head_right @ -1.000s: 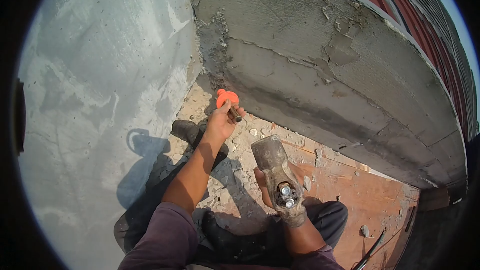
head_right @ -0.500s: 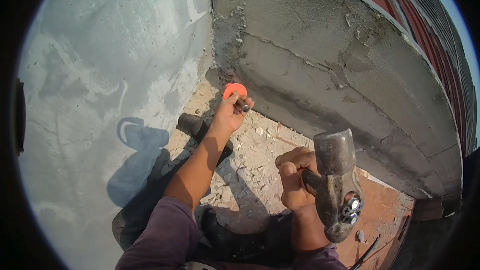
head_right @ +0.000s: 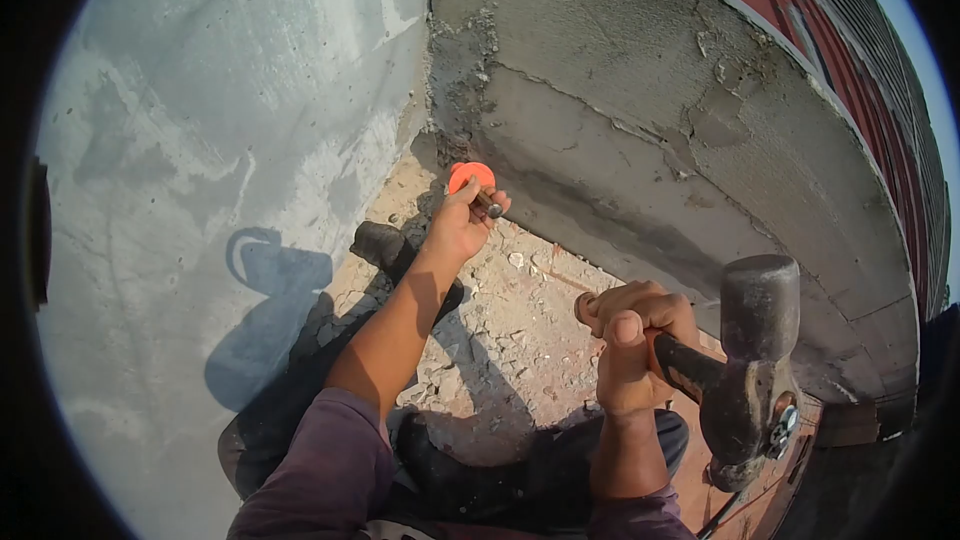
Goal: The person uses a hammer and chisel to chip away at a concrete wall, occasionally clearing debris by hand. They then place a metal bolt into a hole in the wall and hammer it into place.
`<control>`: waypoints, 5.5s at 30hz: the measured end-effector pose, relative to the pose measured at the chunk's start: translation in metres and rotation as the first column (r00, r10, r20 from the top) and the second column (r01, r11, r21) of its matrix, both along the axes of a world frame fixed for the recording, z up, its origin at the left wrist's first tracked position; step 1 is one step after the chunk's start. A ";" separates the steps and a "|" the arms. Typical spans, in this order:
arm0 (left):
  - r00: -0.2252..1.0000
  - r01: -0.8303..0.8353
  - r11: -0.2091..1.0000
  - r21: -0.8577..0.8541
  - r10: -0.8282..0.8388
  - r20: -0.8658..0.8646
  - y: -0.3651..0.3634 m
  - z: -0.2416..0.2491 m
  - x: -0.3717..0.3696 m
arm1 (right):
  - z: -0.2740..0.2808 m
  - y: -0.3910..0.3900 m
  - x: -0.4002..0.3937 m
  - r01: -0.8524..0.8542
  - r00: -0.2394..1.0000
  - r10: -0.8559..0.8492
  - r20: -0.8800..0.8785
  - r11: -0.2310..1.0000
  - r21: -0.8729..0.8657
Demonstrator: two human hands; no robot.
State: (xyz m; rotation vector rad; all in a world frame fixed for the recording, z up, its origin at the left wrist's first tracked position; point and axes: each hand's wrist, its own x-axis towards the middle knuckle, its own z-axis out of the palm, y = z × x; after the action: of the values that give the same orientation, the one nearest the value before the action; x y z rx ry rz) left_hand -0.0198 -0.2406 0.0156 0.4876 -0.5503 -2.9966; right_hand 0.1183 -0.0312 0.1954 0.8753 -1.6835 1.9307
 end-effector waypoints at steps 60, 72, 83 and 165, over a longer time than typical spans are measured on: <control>0.994 0.107 0.990 -0.097 -0.105 0.019 0.012 -0.029 0.028 | -0.150 0.031 0.054 -0.150 0.673 -0.330 0.662 0.816 0.559; 0.989 0.062 0.997 0.043 -0.056 -0.136 0.011 -0.035 0.026 | -0.141 0.014 0.054 0.046 0.972 -0.132 0.195 0.918 0.393; 0.981 0.046 0.999 0.023 -0.040 -0.192 0.013 -0.029 0.021 | -0.152 0.011 0.017 0.007 0.974 -0.147 0.171 0.779 0.627; 0.995 -0.018 0.990 0.138 0.031 -0.091 -0.004 0.000 -0.002 | -0.047 -0.048 -0.031 0.121 0.968 -0.149 -0.203 0.982 -0.142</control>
State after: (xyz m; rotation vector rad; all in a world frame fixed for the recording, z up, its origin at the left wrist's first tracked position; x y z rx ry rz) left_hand -0.0222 -0.2441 0.0158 0.3574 -0.3314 -3.0279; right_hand 0.0871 -0.0791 0.1488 0.8605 -1.4393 1.7653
